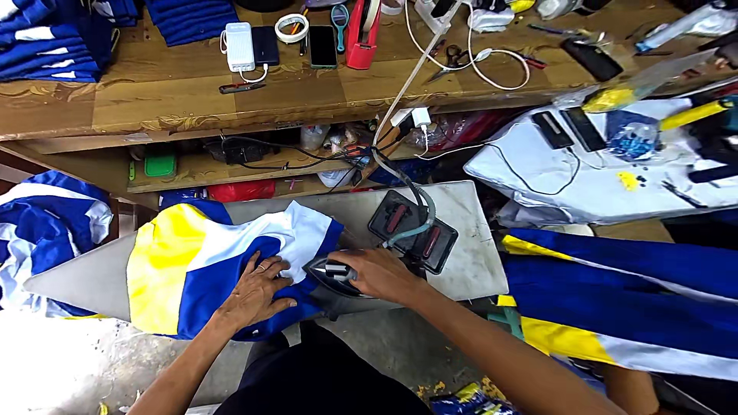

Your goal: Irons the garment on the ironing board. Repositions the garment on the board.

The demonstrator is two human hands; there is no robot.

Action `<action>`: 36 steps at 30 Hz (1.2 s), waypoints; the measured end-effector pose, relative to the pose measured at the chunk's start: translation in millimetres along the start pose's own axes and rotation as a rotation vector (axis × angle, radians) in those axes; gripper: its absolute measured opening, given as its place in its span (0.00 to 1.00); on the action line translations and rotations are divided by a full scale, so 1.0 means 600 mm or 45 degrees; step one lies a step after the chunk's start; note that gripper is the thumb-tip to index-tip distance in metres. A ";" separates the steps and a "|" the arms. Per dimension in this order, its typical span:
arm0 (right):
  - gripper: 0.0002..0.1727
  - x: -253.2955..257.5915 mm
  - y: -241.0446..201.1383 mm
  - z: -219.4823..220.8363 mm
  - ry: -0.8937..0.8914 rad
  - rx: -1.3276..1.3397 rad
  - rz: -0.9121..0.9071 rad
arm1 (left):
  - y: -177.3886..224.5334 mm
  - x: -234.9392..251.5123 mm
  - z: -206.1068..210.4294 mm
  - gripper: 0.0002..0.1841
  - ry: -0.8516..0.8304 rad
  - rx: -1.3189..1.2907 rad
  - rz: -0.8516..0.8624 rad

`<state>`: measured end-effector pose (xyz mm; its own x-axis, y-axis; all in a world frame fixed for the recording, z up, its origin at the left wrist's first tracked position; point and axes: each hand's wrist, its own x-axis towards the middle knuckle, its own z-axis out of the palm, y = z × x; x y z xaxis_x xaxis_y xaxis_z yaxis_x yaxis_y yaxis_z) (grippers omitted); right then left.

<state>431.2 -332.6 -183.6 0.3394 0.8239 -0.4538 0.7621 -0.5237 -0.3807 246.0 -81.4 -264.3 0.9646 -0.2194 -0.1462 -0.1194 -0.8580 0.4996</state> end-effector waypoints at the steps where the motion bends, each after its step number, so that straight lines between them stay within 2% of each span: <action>1: 0.29 -0.014 0.005 0.007 -0.005 -0.005 -0.005 | 0.000 0.000 0.000 0.30 0.003 -0.002 -0.004; 5: 0.31 -0.055 0.021 -0.004 -0.169 0.057 0.118 | 0.000 0.004 -0.002 0.31 0.001 0.008 -0.017; 7: 0.31 -0.069 0.039 -0.021 -0.166 0.097 0.208 | 0.003 0.003 -0.002 0.31 0.022 0.019 -0.025; 9: 0.30 -0.082 0.071 -0.039 -0.063 0.146 0.314 | 0.009 0.000 0.002 0.29 0.090 0.035 -0.011; 13: 0.28 -0.086 0.159 -0.067 0.245 0.198 0.572 | 0.036 -0.018 0.026 0.23 0.432 0.045 0.101; 17: 0.26 -0.063 0.246 -0.070 0.502 0.163 0.673 | 0.061 -0.060 0.046 0.31 0.660 0.063 0.077; 22: 0.26 -0.038 0.284 -0.067 0.522 0.176 0.754 | 0.052 -0.122 0.083 0.36 0.695 0.204 -0.049; 25: 0.36 -0.038 0.282 -0.071 0.514 0.234 0.815 | 0.050 -0.133 0.105 0.35 0.590 0.289 -0.129; 27: 0.46 -0.044 0.278 -0.068 0.680 0.163 0.731 | 0.046 -0.125 0.121 0.27 0.550 0.331 -0.152; 28: 0.48 -0.046 0.269 -0.062 0.798 0.081 0.632 | 0.044 -0.121 0.124 0.21 0.532 0.322 -0.149; 30: 0.39 -0.043 0.227 -0.044 0.964 -0.031 0.337 | 0.036 -0.115 0.123 0.14 0.525 0.285 -0.130; 32: 0.31 -0.030 0.159 0.007 0.900 -0.010 0.058 | 0.041 -0.117 0.111 0.11 0.501 0.140 -0.197; 33: 0.30 -0.018 0.124 0.041 0.802 0.062 -0.070 | 0.047 -0.117 0.091 0.11 0.466 -0.019 -0.287; 34: 0.33 -0.002 0.095 0.075 0.685 0.130 -0.178 | 0.053 -0.116 0.063 0.11 0.430 -0.265 -0.411; 36: 0.45 0.038 0.063 0.136 0.541 0.206 -0.283 | 0.052 -0.112 -0.002 0.13 0.475 -0.834 -0.604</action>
<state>422.7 -351.4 -273.8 0.3987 0.9170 0.0074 0.7577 -0.3249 -0.5659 177.8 -92.6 -237.9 0.9057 0.3552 -0.2312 0.3601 -0.3571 0.8619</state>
